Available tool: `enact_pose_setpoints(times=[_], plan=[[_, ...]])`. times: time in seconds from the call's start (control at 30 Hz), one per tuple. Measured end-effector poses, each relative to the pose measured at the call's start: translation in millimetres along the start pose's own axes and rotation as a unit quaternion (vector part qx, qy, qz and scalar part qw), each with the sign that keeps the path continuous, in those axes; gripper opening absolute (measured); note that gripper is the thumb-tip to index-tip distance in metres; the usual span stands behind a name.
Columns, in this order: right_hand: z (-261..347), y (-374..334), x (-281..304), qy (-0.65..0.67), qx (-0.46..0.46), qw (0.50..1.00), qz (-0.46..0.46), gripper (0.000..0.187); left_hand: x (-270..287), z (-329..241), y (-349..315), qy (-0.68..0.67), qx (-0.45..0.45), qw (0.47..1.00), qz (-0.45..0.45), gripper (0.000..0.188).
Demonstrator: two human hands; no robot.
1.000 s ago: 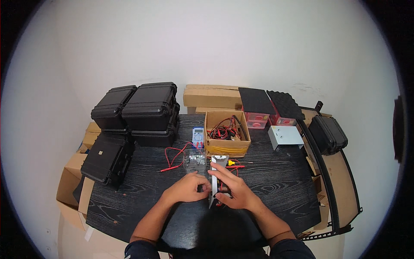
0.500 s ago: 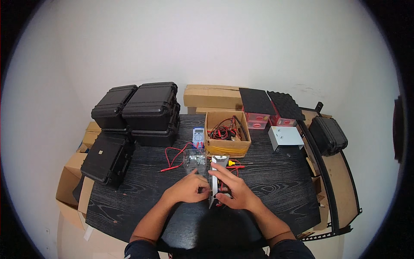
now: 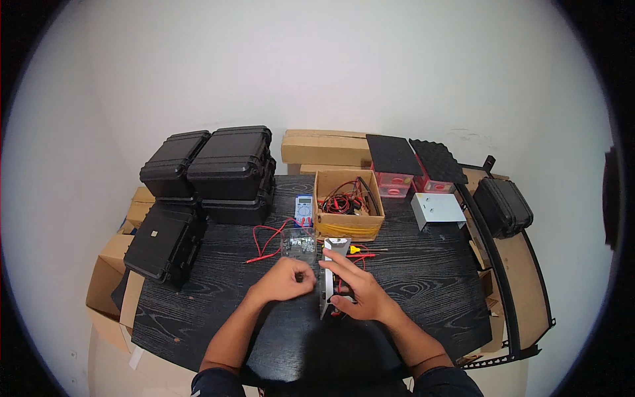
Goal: Assembling an electronic circuit board into a plastic enclosure and organizing related cables into a protective case.
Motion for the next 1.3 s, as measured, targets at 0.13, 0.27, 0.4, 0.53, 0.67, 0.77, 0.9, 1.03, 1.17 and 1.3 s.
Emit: enact_pose_setpoints(times=[0.13, 0.27, 0.4, 0.53, 0.67, 0.77, 0.9, 1.03, 1.17, 1.3], plan=[[0, -1, 1, -0.006, 0.0, 1.0, -0.001, 0.067, 38, 42, 3, 0.163, 0.079, 0.971, -0.156, 0.012], [0, 1, -1, -0.016, 0.015, 1.0, -0.004, 0.068, 51, 97, -9, 0.279, 0.127, 0.928, -0.213, 0.021], [-1, 0, 0, -0.003, 0.001, 1.0, 0.0, 0.068, 52, 89, -8, 0.281, 0.112, 0.923, -0.236, 0.028], [-4, 0, -2, 0.014, -0.004, 1.0, 0.0, 0.074, 63, 39, -9, 0.275, 0.02, 0.919, -0.283, 0.03], [-12, -1, -8, 0.069, -0.009, 0.998, -0.005, 0.086, 43, 6, -1, -0.001, -0.013, 0.98, -0.201, 0.042], [-30, -3, -12, 0.164, -0.012, 0.986, 0.002, 0.095, 24, 10, -3, -0.15, 0.015, 0.981, -0.119, 0.052], [-59, -2, 5, 0.063, 0.02, 0.997, -0.05, 0.124, 31, 0, -3, -0.132, 0.03, 0.985, -0.109, 0.055], [-67, 3, -30, -0.1, -0.053, 0.992, 0.059, 0.139, 38, 23, -8, -0.158, 0.078, 0.978, -0.11, 0.051], [-65, 6, -38, -0.071, -0.034, 0.997, 0.014, 0.132, 42, 46, -11, -0.221, 0.105, 0.964, -0.104, 0.048], [-48, 6, -24, -0.152, -0.014, 0.988, 0.03, 0.127, 43, 55, -15, -0.168, 0.119, 0.977, -0.059, 0.039]])
Point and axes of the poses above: each hand's wrist, its own y-axis towards the middle knuckle, its own x-axis out of the back of the hand, z = x × y, the point moved 9 cm from there along y, towards the middle knuckle, and after that the axes turned 3 degrees about z, right-handed, at the moved point
